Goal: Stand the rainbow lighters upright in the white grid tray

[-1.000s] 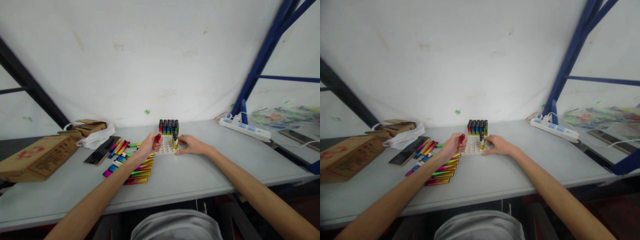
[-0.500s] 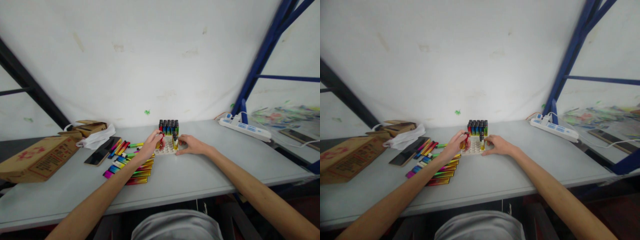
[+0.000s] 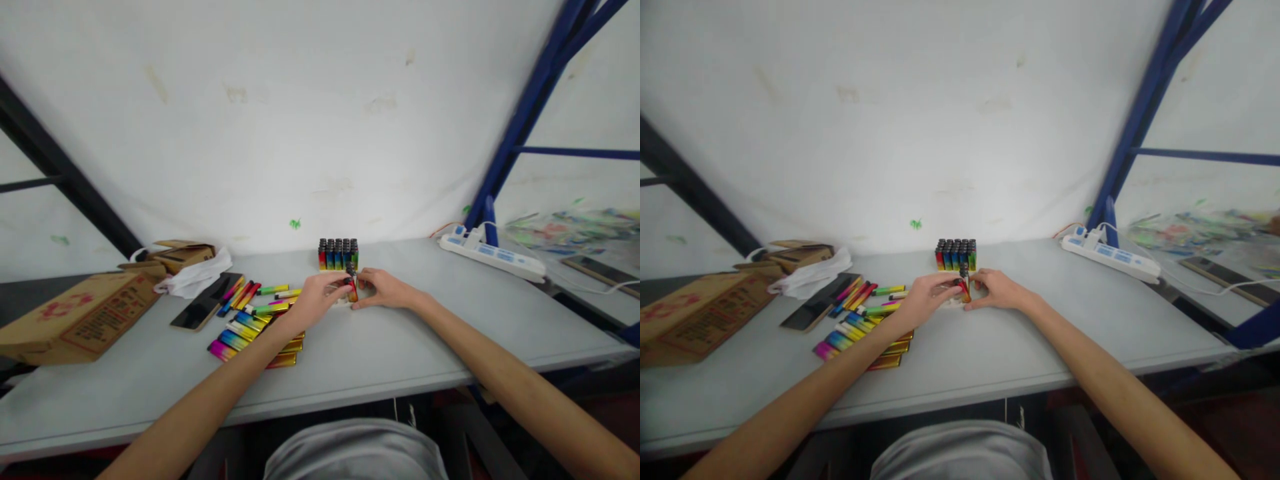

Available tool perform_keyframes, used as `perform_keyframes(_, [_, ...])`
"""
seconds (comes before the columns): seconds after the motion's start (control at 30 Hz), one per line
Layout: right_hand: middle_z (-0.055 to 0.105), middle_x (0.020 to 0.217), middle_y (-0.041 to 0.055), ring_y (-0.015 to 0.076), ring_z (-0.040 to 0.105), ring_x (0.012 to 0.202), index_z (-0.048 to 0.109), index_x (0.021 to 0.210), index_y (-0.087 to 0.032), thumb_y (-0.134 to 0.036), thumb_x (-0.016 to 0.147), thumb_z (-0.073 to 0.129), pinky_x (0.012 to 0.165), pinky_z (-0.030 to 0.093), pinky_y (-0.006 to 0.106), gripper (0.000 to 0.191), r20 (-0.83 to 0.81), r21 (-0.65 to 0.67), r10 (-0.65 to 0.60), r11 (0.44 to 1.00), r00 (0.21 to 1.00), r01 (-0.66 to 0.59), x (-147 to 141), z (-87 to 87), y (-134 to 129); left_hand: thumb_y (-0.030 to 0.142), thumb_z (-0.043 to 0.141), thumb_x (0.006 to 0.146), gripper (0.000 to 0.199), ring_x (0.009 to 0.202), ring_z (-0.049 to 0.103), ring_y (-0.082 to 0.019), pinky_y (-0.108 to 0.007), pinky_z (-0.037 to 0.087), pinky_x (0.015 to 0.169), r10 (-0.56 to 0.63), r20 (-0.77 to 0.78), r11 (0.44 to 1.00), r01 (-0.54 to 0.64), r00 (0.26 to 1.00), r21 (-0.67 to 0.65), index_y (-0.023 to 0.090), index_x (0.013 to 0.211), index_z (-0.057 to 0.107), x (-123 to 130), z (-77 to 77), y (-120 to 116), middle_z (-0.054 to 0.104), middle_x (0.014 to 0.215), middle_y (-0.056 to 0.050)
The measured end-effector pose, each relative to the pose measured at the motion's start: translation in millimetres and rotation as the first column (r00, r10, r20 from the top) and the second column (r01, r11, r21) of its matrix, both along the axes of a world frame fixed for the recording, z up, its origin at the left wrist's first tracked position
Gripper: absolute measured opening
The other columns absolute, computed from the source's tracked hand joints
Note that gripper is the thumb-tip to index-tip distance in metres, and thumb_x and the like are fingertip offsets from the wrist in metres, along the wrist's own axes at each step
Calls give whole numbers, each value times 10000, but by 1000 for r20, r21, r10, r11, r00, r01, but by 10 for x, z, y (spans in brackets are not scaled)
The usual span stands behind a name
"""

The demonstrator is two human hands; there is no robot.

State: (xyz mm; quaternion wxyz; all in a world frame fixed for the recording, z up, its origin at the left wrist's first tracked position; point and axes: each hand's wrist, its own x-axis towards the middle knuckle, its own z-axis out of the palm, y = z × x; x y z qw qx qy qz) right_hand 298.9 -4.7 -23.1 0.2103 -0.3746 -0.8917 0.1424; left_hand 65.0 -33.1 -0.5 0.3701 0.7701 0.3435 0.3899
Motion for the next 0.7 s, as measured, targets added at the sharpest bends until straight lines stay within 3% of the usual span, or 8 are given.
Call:
perform_keyframes(0.27, [668,957,67,221,592,825,696,1119,-177,-593,770,805,741,445,302,553,-36,4,13,1000,999,-13,6,-31,20,288,685,892,124,906,647,-253,-340,482,918,-16,-108,989,32,994,148,227,966,765,77,155,-67,740,970,-87])
perform_keyframes(0.47, [656,926,64,218,586,813,685,1082,-167,-604,788,784,743,447,309,535,-7,18,20,1000,1000,-20,0,-3,0,311,653,912,130,877,653,-262,-350,483,888,-14,-166,991,36,986,132,222,949,741,75,74,-58,745,945,-97])
perform_keyframes(0.53, [659,919,65,218,589,805,686,1064,-160,-617,789,777,739,446,310,541,2,12,14,1000,1000,-14,5,-4,1,328,662,909,171,863,675,-258,-344,499,864,-20,-136,997,31,991,74,235,1042,718,73,25,-65,749,933,-82])
perform_keyframes(0.6, [666,911,66,215,589,790,688,1045,-157,-630,785,775,725,443,310,546,7,4,5,1000,1000,-5,11,-9,5,324,698,886,336,842,698,-247,-333,514,839,-11,-96,1000,14,995,26,265,1213,649,75,-5,-87,752,915,-51])
perform_keyframes(0.7, [682,929,77,220,594,795,693,1083,-155,-631,781,778,719,446,314,570,12,-10,1,1000,1000,-1,19,-6,6,312,722,867,532,807,705,-228,-314,517,806,0,-115,999,6,993,52,290,1364,534,60,19,-114,746,865,-16])
